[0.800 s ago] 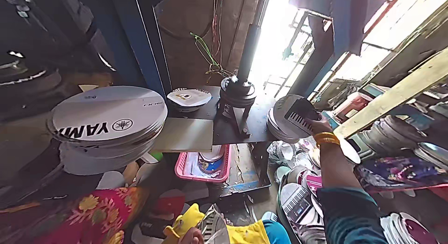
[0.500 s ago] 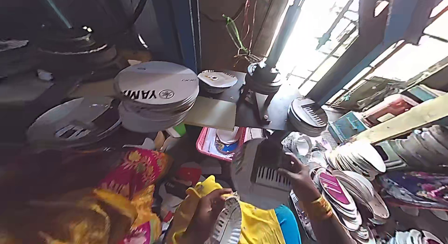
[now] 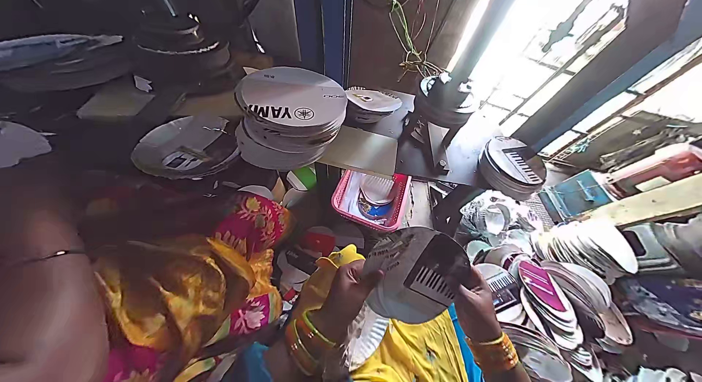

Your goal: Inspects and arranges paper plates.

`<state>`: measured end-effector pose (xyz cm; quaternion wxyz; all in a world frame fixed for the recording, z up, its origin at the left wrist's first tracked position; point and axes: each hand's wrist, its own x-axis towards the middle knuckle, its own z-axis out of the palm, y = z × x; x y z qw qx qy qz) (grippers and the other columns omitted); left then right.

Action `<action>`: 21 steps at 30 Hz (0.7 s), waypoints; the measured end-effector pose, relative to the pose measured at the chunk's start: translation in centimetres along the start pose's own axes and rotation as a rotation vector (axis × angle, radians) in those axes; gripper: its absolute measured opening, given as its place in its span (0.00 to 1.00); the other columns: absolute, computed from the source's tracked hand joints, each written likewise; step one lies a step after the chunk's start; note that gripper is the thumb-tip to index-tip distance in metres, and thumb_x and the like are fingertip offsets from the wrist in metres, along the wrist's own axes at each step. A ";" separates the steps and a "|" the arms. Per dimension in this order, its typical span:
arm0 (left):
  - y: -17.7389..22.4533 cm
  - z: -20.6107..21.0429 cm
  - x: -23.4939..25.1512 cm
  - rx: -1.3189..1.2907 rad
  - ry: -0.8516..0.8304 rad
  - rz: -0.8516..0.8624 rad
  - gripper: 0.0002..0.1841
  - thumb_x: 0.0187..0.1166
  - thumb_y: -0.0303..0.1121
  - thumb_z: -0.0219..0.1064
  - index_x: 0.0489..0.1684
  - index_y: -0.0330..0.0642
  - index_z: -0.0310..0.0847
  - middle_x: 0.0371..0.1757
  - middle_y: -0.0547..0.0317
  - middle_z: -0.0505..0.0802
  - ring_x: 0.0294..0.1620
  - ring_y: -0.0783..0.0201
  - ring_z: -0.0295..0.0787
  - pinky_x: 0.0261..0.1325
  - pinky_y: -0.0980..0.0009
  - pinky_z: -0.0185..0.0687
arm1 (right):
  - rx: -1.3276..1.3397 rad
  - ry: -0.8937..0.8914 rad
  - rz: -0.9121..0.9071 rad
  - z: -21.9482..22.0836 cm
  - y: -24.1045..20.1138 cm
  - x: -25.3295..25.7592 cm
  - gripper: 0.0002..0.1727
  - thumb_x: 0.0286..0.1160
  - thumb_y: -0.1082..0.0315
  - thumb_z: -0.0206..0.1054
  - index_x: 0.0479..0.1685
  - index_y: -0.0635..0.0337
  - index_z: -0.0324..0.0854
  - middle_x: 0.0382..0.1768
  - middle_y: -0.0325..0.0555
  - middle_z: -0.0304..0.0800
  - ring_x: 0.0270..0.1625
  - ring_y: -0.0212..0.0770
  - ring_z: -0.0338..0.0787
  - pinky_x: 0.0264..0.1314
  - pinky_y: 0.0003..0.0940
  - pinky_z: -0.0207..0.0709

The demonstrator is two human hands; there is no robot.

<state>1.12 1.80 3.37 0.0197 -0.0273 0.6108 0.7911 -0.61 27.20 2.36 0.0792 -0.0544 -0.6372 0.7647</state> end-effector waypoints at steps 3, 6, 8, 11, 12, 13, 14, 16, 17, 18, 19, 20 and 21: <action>1.2 0.1 -0.6 -0.025 -0.071 0.026 0.15 0.85 0.26 0.53 0.32 0.49 0.85 0.28 0.83 0.88 0.33 0.89 0.83 0.43 0.85 0.81 | 0.096 -0.006 0.076 -0.5 0.3 0.4 0.25 0.53 0.77 0.78 0.56 0.61 0.82 0.44 0.38 0.96 0.48 0.31 0.94 0.55 0.31 0.90; 2.0 0.4 -1.3 -0.046 -0.076 0.090 0.19 0.84 0.23 0.48 0.34 0.48 0.87 0.32 0.86 0.90 0.38 0.94 0.84 0.49 0.88 0.80 | 0.148 -0.018 0.137 -0.8 0.7 0.5 0.26 0.55 0.76 0.78 0.58 0.60 0.80 0.44 0.39 0.95 0.47 0.33 0.95 0.53 0.34 0.91; 1.7 0.1 -1.4 -0.018 -0.116 0.105 0.16 0.84 0.24 0.50 0.38 0.45 0.88 0.35 0.84 0.92 0.40 0.91 0.86 0.52 0.86 0.82 | 0.164 -0.017 0.160 -0.7 0.8 0.5 0.25 0.54 0.75 0.79 0.57 0.59 0.80 0.44 0.39 0.96 0.46 0.33 0.95 0.52 0.34 0.91; 0.4 -0.4 -0.9 0.052 -0.137 0.194 0.10 0.84 0.31 0.62 0.32 0.46 0.87 0.30 0.81 0.90 0.34 0.88 0.85 0.43 0.84 0.83 | 0.190 -0.035 0.153 -0.8 1.0 0.5 0.25 0.56 0.75 0.79 0.58 0.59 0.80 0.45 0.41 0.96 0.47 0.34 0.95 0.53 0.34 0.91; 0.4 -0.5 -0.8 0.026 -0.137 0.207 0.11 0.84 0.33 0.64 0.30 0.50 0.87 0.29 0.83 0.90 0.33 0.89 0.85 0.41 0.85 0.83 | 0.201 -0.038 0.149 -0.8 1.1 0.5 0.25 0.56 0.75 0.80 0.58 0.59 0.80 0.45 0.41 0.96 0.47 0.34 0.95 0.53 0.35 0.91; 0.4 -0.6 -0.7 -0.017 -0.145 0.197 0.12 0.85 0.38 0.63 0.28 0.55 0.87 0.28 0.85 0.90 0.33 0.89 0.85 0.41 0.85 0.83 | 0.209 -0.037 0.153 -0.7 1.0 0.4 0.26 0.56 0.74 0.80 0.58 0.59 0.80 0.45 0.41 0.96 0.47 0.34 0.95 0.53 0.36 0.92; 0.6 -0.7 -0.7 -0.072 -0.138 0.162 0.14 0.86 0.40 0.62 0.28 0.59 0.89 0.30 0.86 0.91 0.34 0.89 0.86 0.43 0.84 0.84 | 0.216 -0.032 0.162 -0.5 0.9 0.4 0.26 0.55 0.74 0.80 0.58 0.58 0.80 0.45 0.40 0.96 0.47 0.34 0.95 0.52 0.36 0.92; 0.8 -0.2 -0.8 -0.133 -0.031 0.142 0.11 0.87 0.34 0.60 0.38 0.54 0.89 0.38 0.83 0.94 0.39 0.88 0.87 0.47 0.84 0.84 | 0.231 -0.021 0.185 -0.1 1.0 0.2 0.27 0.55 0.75 0.80 0.59 0.59 0.79 0.45 0.40 0.96 0.46 0.34 0.95 0.52 0.35 0.92; 0.6 0.0 -0.9 -0.136 0.027 0.183 0.10 0.85 0.29 0.59 0.55 0.42 0.85 0.53 0.74 0.93 0.48 0.86 0.87 0.55 0.82 0.84 | 0.231 -0.012 0.192 0.0 1.0 0.1 0.27 0.55 0.75 0.79 0.59 0.59 0.78 0.45 0.40 0.95 0.46 0.34 0.95 0.52 0.35 0.92; 0.4 0.0 -0.9 -0.070 0.025 0.239 0.22 0.85 0.26 0.57 0.76 0.27 0.67 0.72 0.59 0.83 0.56 0.84 0.85 0.62 0.81 0.82 | 0.228 0.001 0.195 0.1 1.1 0.0 0.27 0.55 0.76 0.79 0.60 0.60 0.78 0.45 0.41 0.95 0.46 0.34 0.95 0.52 0.35 0.92; 0.1 0.1 -0.7 0.018 0.050 0.297 0.26 0.84 0.25 0.57 0.79 0.22 0.57 0.76 0.53 0.77 0.54 0.87 0.83 0.58 0.85 0.82 | 0.220 0.013 0.192 0.2 1.2 0.0 0.26 0.56 0.76 0.77 0.59 0.60 0.78 0.45 0.41 0.95 0.46 0.34 0.95 0.52 0.35 0.92; -0.3 0.2 -0.7 0.067 0.085 0.363 0.23 0.84 0.25 0.58 0.75 0.22 0.61 0.72 0.55 0.80 0.51 0.89 0.83 0.56 0.86 0.82 | 0.212 0.024 0.186 0.2 1.2 0.1 0.26 0.56 0.77 0.76 0.59 0.60 0.78 0.44 0.40 0.95 0.46 0.33 0.95 0.52 0.34 0.92; -0.7 0.1 -0.7 0.072 0.086 0.409 0.15 0.84 0.26 0.58 0.66 0.29 0.73 0.65 0.62 0.86 0.52 0.87 0.84 0.58 0.84 0.82 | 0.206 0.032 0.176 0.3 1.3 0.1 0.25 0.56 0.78 0.75 0.59 0.60 0.78 0.44 0.40 0.95 0.46 0.33 0.95 0.52 0.33 0.92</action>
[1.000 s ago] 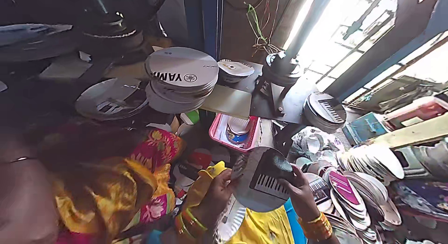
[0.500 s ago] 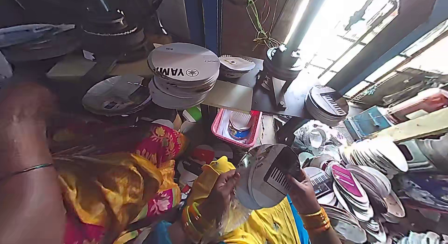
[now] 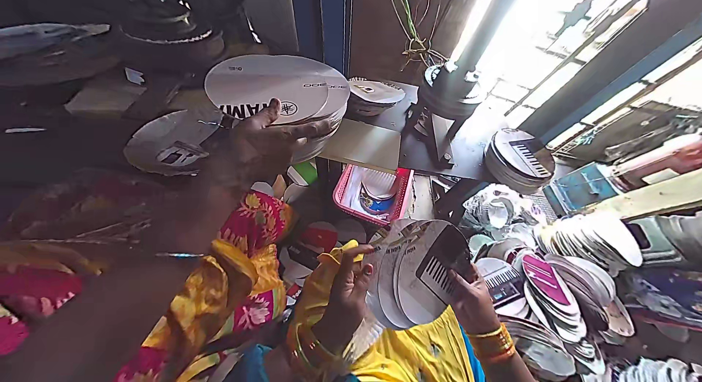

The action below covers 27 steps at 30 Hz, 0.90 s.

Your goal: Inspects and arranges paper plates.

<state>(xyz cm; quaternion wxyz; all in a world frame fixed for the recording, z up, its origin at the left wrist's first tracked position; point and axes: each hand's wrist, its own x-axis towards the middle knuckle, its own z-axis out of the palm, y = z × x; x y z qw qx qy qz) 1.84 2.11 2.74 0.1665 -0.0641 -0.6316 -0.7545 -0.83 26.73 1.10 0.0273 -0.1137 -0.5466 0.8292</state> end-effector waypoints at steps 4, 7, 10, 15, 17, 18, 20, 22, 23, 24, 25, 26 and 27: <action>0.1 -0.7 -0.1 0.090 -0.084 0.026 0.12 0.83 0.36 0.64 0.42 0.35 0.88 0.42 0.71 0.92 0.46 0.88 0.84 0.52 0.85 0.81 | -0.019 -0.002 -0.071 0.0 -0.2 -0.1 0.25 0.55 0.78 0.77 0.58 0.58 0.80 0.44 0.39 0.95 0.47 0.32 0.95 0.52 0.33 0.92; 0.2 -0.4 0.1 0.155 -0.010 -0.030 0.06 0.74 0.27 0.70 0.32 0.32 0.86 0.31 0.68 0.90 0.32 0.87 0.83 0.38 0.87 0.81 | -0.035 -0.023 -0.107 -0.2 -0.4 -0.1 0.26 0.56 0.77 0.79 0.59 0.58 0.81 0.45 0.38 0.96 0.47 0.32 0.95 0.54 0.33 0.92; 0.1 -0.4 0.3 0.144 0.052 -0.066 0.03 0.69 0.26 0.73 0.31 0.35 0.87 0.31 0.70 0.91 0.33 0.87 0.85 0.41 0.87 0.83 | -0.046 -0.023 -0.103 -0.1 -0.3 -0.2 0.27 0.56 0.77 0.79 0.60 0.60 0.80 0.46 0.39 0.96 0.48 0.33 0.95 0.55 0.34 0.91; 0.4 -0.5 0.4 -0.097 0.022 -0.183 0.08 0.76 0.26 0.68 0.31 0.53 0.89 0.35 0.81 0.92 0.40 0.87 0.86 0.47 0.85 0.82 | 0.043 -0.015 0.006 0.0 -0.2 -0.2 0.25 0.57 0.78 0.77 0.58 0.59 0.78 0.44 0.40 0.95 0.46 0.33 0.95 0.52 0.35 0.92; 0.3 -0.6 0.4 -0.138 -0.007 -0.182 0.09 0.77 0.25 0.66 0.32 0.53 0.89 0.36 0.81 0.93 0.41 0.86 0.87 0.49 0.84 0.83 | 0.056 -0.012 0.027 0.1 -0.2 -0.3 0.24 0.58 0.79 0.74 0.57 0.58 0.78 0.43 0.40 0.95 0.46 0.33 0.95 0.52 0.34 0.92; 0.4 -0.6 0.4 -0.141 -0.022 -0.182 0.09 0.77 0.25 0.66 0.32 0.53 0.90 0.37 0.80 0.93 0.43 0.86 0.87 0.50 0.84 0.83 | 0.061 -0.013 0.033 0.2 -0.2 -0.3 0.24 0.58 0.79 0.73 0.57 0.58 0.78 0.43 0.40 0.95 0.45 0.33 0.95 0.51 0.34 0.92; 0.4 -0.5 0.3 -0.143 -0.033 -0.172 0.08 0.77 0.28 0.68 0.33 0.53 0.91 0.38 0.80 0.94 0.43 0.85 0.88 0.50 0.83 0.84 | 0.071 -0.018 0.038 0.2 -0.2 -0.3 0.23 0.58 0.79 0.73 0.57 0.58 0.78 0.43 0.40 0.95 0.45 0.33 0.95 0.52 0.34 0.92; 0.5 -0.6 0.3 -0.130 -0.055 -0.143 0.05 0.78 0.35 0.70 0.34 0.56 0.91 0.40 0.83 0.94 0.46 0.86 0.88 0.53 0.84 0.83 | 0.079 -0.025 0.033 0.1 -0.2 -0.3 0.24 0.57 0.78 0.75 0.58 0.58 0.78 0.43 0.41 0.95 0.45 0.34 0.95 0.51 0.35 0.92; 0.5 -0.6 0.3 -0.127 -0.064 -0.128 0.04 0.78 0.36 0.71 0.35 0.56 0.91 0.41 0.83 0.94 0.47 0.86 0.87 0.54 0.84 0.83 | 0.080 -0.022 0.034 0.1 -0.2 -0.3 0.25 0.57 0.78 0.75 0.58 0.58 0.77 0.43 0.41 0.95 0.45 0.34 0.96 0.51 0.35 0.92; 0.6 -0.7 0.3 -0.125 -0.072 -0.115 0.03 0.77 0.36 0.71 0.35 0.56 0.91 0.41 0.83 0.94 0.48 0.86 0.88 0.55 0.84 0.83 | 0.075 -0.020 0.037 0.1 -0.3 -0.3 0.25 0.57 0.78 0.76 0.58 0.58 0.77 0.44 0.41 0.95 0.45 0.34 0.96 0.51 0.35 0.92; 0.6 -0.7 0.3 -0.125 -0.077 -0.102 0.03 0.77 0.36 0.72 0.35 0.55 0.91 0.41 0.82 0.94 0.48 0.86 0.88 0.55 0.84 0.83 | 0.068 -0.021 0.042 0.2 -0.3 -0.3 0.26 0.57 0.77 0.77 0.59 0.58 0.76 0.44 0.40 0.95 0.46 0.34 0.95 0.51 0.35 0.92; 0.6 -0.7 0.3 -0.121 -0.081 -0.095 0.02 0.77 0.36 0.72 0.35 0.54 0.91 0.41 0.82 0.94 0.48 0.86 0.88 0.55 0.83 0.84 | 0.068 -0.023 0.044 0.1 -0.3 -0.4 0.27 0.56 0.76 0.78 0.59 0.57 0.77 0.44 0.40 0.95 0.46 0.34 0.95 0.51 0.35 0.92; 0.6 -0.7 0.3 -0.115 -0.084 -0.092 0.03 0.77 0.36 0.72 0.35 0.54 0.91 0.41 0.82 0.94 0.48 0.86 0.88 0.55 0.83 0.84 | 0.070 -0.024 0.045 0.1 -0.3 -0.4 0.27 0.55 0.75 0.80 0.58 0.57 0.77 0.44 0.40 0.95 0.46 0.34 0.95 0.51 0.35 0.92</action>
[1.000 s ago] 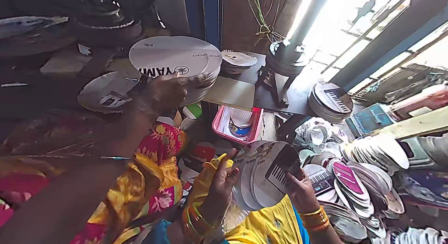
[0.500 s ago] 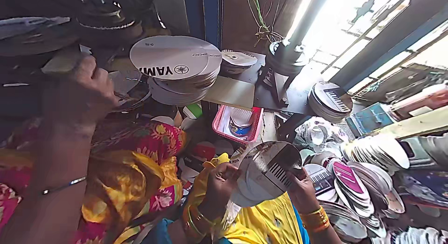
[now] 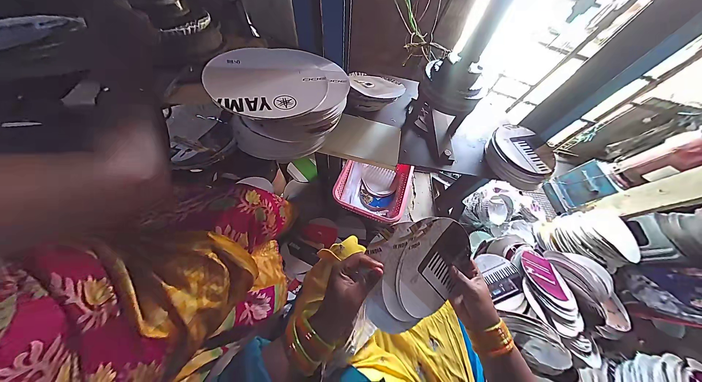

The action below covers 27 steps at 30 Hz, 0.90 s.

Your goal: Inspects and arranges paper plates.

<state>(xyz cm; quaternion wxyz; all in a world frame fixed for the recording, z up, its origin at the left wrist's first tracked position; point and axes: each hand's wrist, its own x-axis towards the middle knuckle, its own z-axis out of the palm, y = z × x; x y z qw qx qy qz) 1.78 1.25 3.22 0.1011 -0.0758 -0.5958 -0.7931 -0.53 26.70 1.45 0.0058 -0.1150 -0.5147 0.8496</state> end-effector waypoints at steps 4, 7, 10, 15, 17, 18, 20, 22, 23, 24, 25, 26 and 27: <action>0.2 0.1 0.0 0.035 0.019 0.000 0.05 0.78 0.30 0.68 0.38 0.48 0.91 0.44 0.79 0.95 0.50 0.85 0.88 0.58 0.82 0.84 | 0.013 -0.016 0.010 -0.2 0.1 0.1 0.25 0.59 0.76 0.77 0.59 0.57 0.76 0.44 0.41 0.95 0.45 0.35 0.95 0.51 0.36 0.92; 0.7 0.4 0.0 0.066 0.068 -0.020 0.09 0.78 0.21 0.62 0.42 0.35 0.90 0.44 0.72 0.95 0.49 0.84 0.89 0.56 0.83 0.85 | 0.043 -0.019 0.030 -0.1 0.0 0.1 0.25 0.59 0.76 0.76 0.59 0.57 0.76 0.44 0.41 0.95 0.45 0.35 0.96 0.50 0.36 0.93; 0.7 0.6 0.0 0.104 0.085 -0.034 0.08 0.77 0.21 0.61 0.41 0.32 0.89 0.42 0.72 0.94 0.44 0.87 0.87 0.50 0.86 0.82 | 0.070 -0.032 0.037 -0.1 0.0 0.1 0.26 0.57 0.74 0.79 0.58 0.57 0.76 0.43 0.41 0.95 0.45 0.35 0.96 0.50 0.37 0.93; 0.8 0.7 -0.2 0.160 0.090 -0.006 0.07 0.71 0.24 0.63 0.38 0.29 0.86 0.39 0.69 0.92 0.40 0.90 0.84 0.45 0.89 0.80 | 0.082 -0.033 0.049 -0.1 0.1 0.0 0.28 0.54 0.73 0.82 0.58 0.56 0.77 0.43 0.41 0.95 0.44 0.35 0.96 0.49 0.37 0.93; 0.5 0.8 -0.3 0.193 0.110 0.040 0.10 0.70 0.25 0.65 0.43 0.27 0.85 0.43 0.66 0.93 0.42 0.90 0.85 0.46 0.89 0.81 | 0.071 -0.036 0.045 -0.2 0.3 0.0 0.25 0.60 0.76 0.76 0.59 0.56 0.76 0.44 0.41 0.95 0.46 0.35 0.96 0.50 0.36 0.92; 0.1 0.8 -0.3 0.208 0.109 0.100 0.13 0.71 0.26 0.65 0.48 0.25 0.84 0.48 0.63 0.94 0.47 0.89 0.85 0.51 0.88 0.82 | 0.070 -0.040 0.042 -0.3 0.3 0.1 0.25 0.60 0.76 0.76 0.60 0.56 0.76 0.45 0.41 0.95 0.46 0.35 0.96 0.51 0.37 0.92; -0.7 0.2 -0.2 0.252 0.041 0.233 0.16 0.79 0.28 0.63 0.60 0.29 0.80 0.61 0.60 0.92 0.62 0.85 0.84 0.67 0.83 0.79 | 0.071 -0.031 0.037 -0.2 0.3 0.1 0.26 0.59 0.76 0.77 0.60 0.58 0.76 0.45 0.42 0.95 0.46 0.36 0.96 0.50 0.38 0.93; -1.0 -0.1 -0.2 0.264 0.013 0.268 0.13 0.82 0.30 0.58 0.54 0.35 0.86 0.54 0.64 0.94 0.57 0.85 0.85 0.62 0.83 0.80 | 0.064 -0.010 0.034 -0.1 0.3 0.0 0.26 0.58 0.78 0.76 0.60 0.59 0.76 0.44 0.43 0.95 0.45 0.36 0.96 0.50 0.38 0.93; -0.9 -0.1 -0.3 0.244 0.003 0.247 0.13 0.83 0.33 0.57 0.48 0.40 0.89 0.46 0.69 0.93 0.51 0.86 0.85 0.58 0.84 0.80 | 0.060 -0.005 0.034 0.0 0.3 0.0 0.26 0.59 0.78 0.75 0.60 0.59 0.76 0.44 0.43 0.95 0.45 0.36 0.96 0.50 0.38 0.93; -0.8 -0.1 -0.4 0.217 -0.015 0.218 0.13 0.85 0.38 0.58 0.46 0.44 0.90 0.43 0.74 0.93 0.49 0.87 0.84 0.55 0.85 0.81 | 0.054 -0.004 0.033 0.0 0.4 0.0 0.26 0.59 0.78 0.75 0.60 0.59 0.75 0.44 0.43 0.95 0.45 0.36 0.96 0.50 0.38 0.93; -0.6 -0.2 -0.5 0.203 -0.025 0.191 0.14 0.86 0.44 0.61 0.45 0.47 0.90 0.42 0.76 0.92 0.48 0.89 0.84 0.54 0.85 0.81 | 0.056 -0.008 0.031 -0.1 0.4 0.0 0.26 0.59 0.78 0.75 0.60 0.59 0.76 0.44 0.43 0.95 0.45 0.36 0.96 0.50 0.38 0.93; -0.5 0.0 -0.6 0.204 -0.014 0.181 0.12 0.83 0.43 0.66 0.44 0.45 0.89 0.42 0.75 0.92 0.49 0.89 0.85 0.55 0.85 0.82 | 0.057 -0.009 0.028 -0.1 0.5 0.0 0.26 0.58 0.78 0.76 0.60 0.59 0.76 0.44 0.43 0.95 0.45 0.36 0.96 0.50 0.37 0.93; -0.4 0.2 -0.6 0.216 0.012 0.180 0.10 0.78 0.36 0.69 0.43 0.38 0.88 0.44 0.70 0.93 0.50 0.87 0.86 0.56 0.85 0.83 | 0.056 -0.009 0.026 0.0 0.5 0.0 0.26 0.58 0.78 0.76 0.60 0.59 0.76 0.44 0.43 0.95 0.45 0.36 0.96 0.50 0.37 0.92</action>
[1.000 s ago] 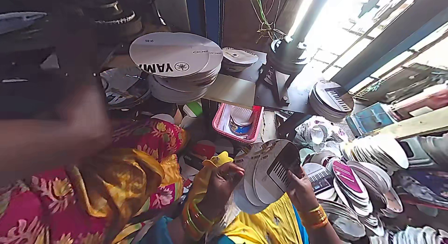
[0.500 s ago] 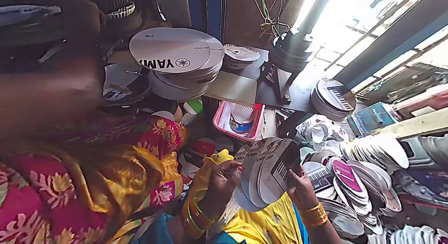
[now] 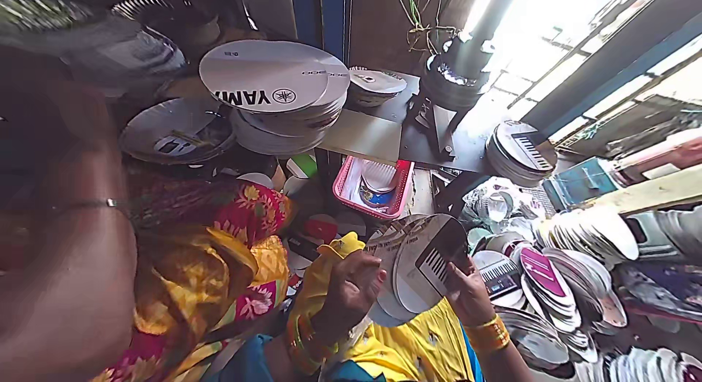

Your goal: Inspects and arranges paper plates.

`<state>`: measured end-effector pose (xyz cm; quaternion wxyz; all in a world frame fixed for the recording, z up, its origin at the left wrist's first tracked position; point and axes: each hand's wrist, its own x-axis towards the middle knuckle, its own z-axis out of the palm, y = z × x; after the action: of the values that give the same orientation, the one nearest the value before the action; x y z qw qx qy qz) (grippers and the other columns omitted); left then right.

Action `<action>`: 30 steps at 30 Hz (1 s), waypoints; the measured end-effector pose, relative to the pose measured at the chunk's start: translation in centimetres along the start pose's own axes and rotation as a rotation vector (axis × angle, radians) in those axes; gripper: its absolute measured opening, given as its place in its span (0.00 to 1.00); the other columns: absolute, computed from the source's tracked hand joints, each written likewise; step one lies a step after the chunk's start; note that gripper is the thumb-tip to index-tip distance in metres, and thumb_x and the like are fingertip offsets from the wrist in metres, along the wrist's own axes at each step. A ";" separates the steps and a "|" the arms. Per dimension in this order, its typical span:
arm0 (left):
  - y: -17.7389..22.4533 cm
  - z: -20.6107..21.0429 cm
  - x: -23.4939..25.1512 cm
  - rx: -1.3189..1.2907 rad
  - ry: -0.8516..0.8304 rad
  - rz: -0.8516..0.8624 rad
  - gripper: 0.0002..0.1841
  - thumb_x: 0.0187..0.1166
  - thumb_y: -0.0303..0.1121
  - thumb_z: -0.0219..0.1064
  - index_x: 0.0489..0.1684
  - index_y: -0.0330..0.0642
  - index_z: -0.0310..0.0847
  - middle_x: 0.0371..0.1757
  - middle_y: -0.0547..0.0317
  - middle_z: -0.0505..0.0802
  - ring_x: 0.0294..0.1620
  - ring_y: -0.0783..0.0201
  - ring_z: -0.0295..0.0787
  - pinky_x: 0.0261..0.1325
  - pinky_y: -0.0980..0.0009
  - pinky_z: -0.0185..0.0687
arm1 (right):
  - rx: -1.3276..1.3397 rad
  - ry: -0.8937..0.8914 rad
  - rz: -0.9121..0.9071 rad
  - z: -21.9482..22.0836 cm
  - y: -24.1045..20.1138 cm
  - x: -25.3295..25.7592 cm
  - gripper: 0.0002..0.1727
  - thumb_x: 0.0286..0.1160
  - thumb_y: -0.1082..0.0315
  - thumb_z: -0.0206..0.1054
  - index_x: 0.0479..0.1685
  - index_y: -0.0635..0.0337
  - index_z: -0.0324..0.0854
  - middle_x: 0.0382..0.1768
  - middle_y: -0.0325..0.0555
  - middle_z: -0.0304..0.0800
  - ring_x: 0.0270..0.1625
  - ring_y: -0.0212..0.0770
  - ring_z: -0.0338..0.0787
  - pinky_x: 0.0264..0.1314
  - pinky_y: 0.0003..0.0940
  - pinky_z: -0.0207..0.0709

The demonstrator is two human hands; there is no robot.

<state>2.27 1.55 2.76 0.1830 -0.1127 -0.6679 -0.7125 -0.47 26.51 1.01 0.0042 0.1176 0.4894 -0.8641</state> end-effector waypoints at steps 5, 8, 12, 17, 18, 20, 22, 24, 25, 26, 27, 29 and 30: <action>-0.6 0.1 0.1 0.096 0.002 0.069 0.14 0.82 0.27 0.60 0.61 0.33 0.78 0.61 0.60 0.89 0.66 0.83 0.81 0.72 0.81 0.76 | -0.004 -0.005 -0.001 0.1 -0.2 -0.1 0.27 0.59 0.77 0.76 0.61 0.59 0.75 0.45 0.43 0.94 0.47 0.37 0.96 0.52 0.38 0.92; -0.4 -0.1 0.1 0.074 -0.054 -0.008 0.15 0.73 0.25 0.55 0.40 0.36 0.91 0.44 0.61 0.94 0.52 0.80 0.85 0.61 0.81 0.79 | -0.028 0.009 -0.008 0.3 -0.1 -0.1 0.25 0.61 0.79 0.72 0.61 0.59 0.74 0.45 0.43 0.94 0.46 0.36 0.95 0.51 0.37 0.92; -0.2 -0.2 0.2 0.044 -0.066 -0.071 0.10 0.78 0.38 0.70 0.40 0.39 0.91 0.45 0.64 0.94 0.52 0.82 0.87 0.60 0.82 0.82 | -0.024 0.018 -0.013 0.5 -0.1 -0.1 0.24 0.62 0.81 0.70 0.60 0.60 0.75 0.44 0.43 0.95 0.46 0.36 0.96 0.51 0.37 0.92; -0.3 -0.1 0.2 0.042 -0.040 -0.089 0.08 0.70 0.34 0.77 0.39 0.40 0.92 0.44 0.63 0.94 0.52 0.81 0.88 0.59 0.82 0.84 | -0.018 0.009 -0.021 0.5 -0.1 -0.2 0.24 0.60 0.80 0.72 0.59 0.59 0.75 0.45 0.42 0.94 0.45 0.35 0.95 0.50 0.36 0.92; -0.2 -0.1 0.2 0.052 -0.038 -0.087 0.08 0.69 0.33 0.77 0.39 0.40 0.92 0.44 0.63 0.93 0.51 0.81 0.87 0.58 0.82 0.84 | -0.010 0.005 -0.021 0.6 -0.1 -0.2 0.25 0.59 0.79 0.74 0.60 0.59 0.75 0.45 0.42 0.94 0.45 0.35 0.96 0.50 0.37 0.92; -0.2 0.0 0.2 0.065 -0.032 -0.085 0.07 0.69 0.32 0.77 0.38 0.40 0.92 0.43 0.65 0.94 0.51 0.82 0.87 0.58 0.84 0.82 | -0.003 -0.002 -0.020 0.6 -0.2 -0.3 0.26 0.59 0.79 0.75 0.60 0.59 0.74 0.45 0.42 0.94 0.45 0.36 0.95 0.50 0.37 0.92; -0.3 0.0 0.2 0.039 -0.022 -0.104 0.06 0.68 0.29 0.77 0.38 0.40 0.92 0.43 0.65 0.93 0.50 0.81 0.87 0.58 0.83 0.83 | -0.001 -0.002 -0.019 0.7 -0.2 -0.4 0.26 0.59 0.79 0.74 0.60 0.59 0.75 0.44 0.43 0.94 0.45 0.36 0.96 0.50 0.38 0.93; -0.3 0.1 0.2 0.013 -0.018 -0.120 0.06 0.68 0.27 0.77 0.39 0.39 0.92 0.43 0.65 0.93 0.51 0.81 0.88 0.58 0.83 0.84 | 0.002 -0.003 -0.018 0.7 -0.2 -0.3 0.25 0.60 0.80 0.73 0.59 0.59 0.75 0.44 0.43 0.95 0.45 0.36 0.96 0.51 0.37 0.93; -0.2 0.1 0.2 0.007 -0.018 -0.128 0.06 0.67 0.26 0.77 0.39 0.38 0.92 0.44 0.65 0.93 0.50 0.80 0.88 0.58 0.82 0.84 | 0.003 -0.003 -0.016 0.7 -0.2 -0.3 0.25 0.59 0.80 0.74 0.59 0.58 0.75 0.44 0.42 0.95 0.45 0.36 0.96 0.50 0.37 0.93; -0.2 0.1 0.3 0.004 -0.015 -0.136 0.06 0.67 0.25 0.77 0.39 0.38 0.92 0.44 0.64 0.93 0.50 0.80 0.88 0.59 0.81 0.85 | 0.007 -0.005 -0.014 0.7 -0.2 -0.3 0.25 0.59 0.79 0.75 0.59 0.58 0.75 0.44 0.42 0.95 0.45 0.36 0.96 0.51 0.37 0.93; -0.2 0.1 0.3 0.006 -0.013 -0.144 0.06 0.68 0.24 0.76 0.39 0.38 0.92 0.44 0.64 0.93 0.50 0.79 0.89 0.59 0.81 0.85 | 0.012 -0.011 -0.011 0.6 -0.2 -0.3 0.26 0.58 0.79 0.76 0.59 0.58 0.75 0.44 0.42 0.95 0.46 0.36 0.96 0.51 0.38 0.93; -0.2 0.2 0.3 0.043 -0.008 -0.135 0.08 0.67 0.22 0.73 0.42 0.34 0.90 0.46 0.60 0.94 0.53 0.78 0.88 0.62 0.80 0.84 | 0.004 -0.024 -0.010 0.5 -0.2 -0.3 0.28 0.56 0.77 0.79 0.60 0.58 0.75 0.45 0.42 0.95 0.46 0.36 0.96 0.51 0.38 0.93; -0.1 0.2 0.3 0.065 -0.011 -0.116 0.11 0.68 0.22 0.71 0.47 0.29 0.89 0.51 0.55 0.94 0.57 0.77 0.88 0.65 0.79 0.82 | -0.024 -0.019 -0.025 0.5 -0.3 -0.3 0.28 0.57 0.78 0.78 0.60 0.58 0.75 0.45 0.42 0.95 0.46 0.35 0.96 0.51 0.37 0.93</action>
<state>1.94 1.72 2.78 0.1413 -0.0718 -0.6970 -0.6993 -0.30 26.17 1.56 -0.0007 0.1032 0.5009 -0.8593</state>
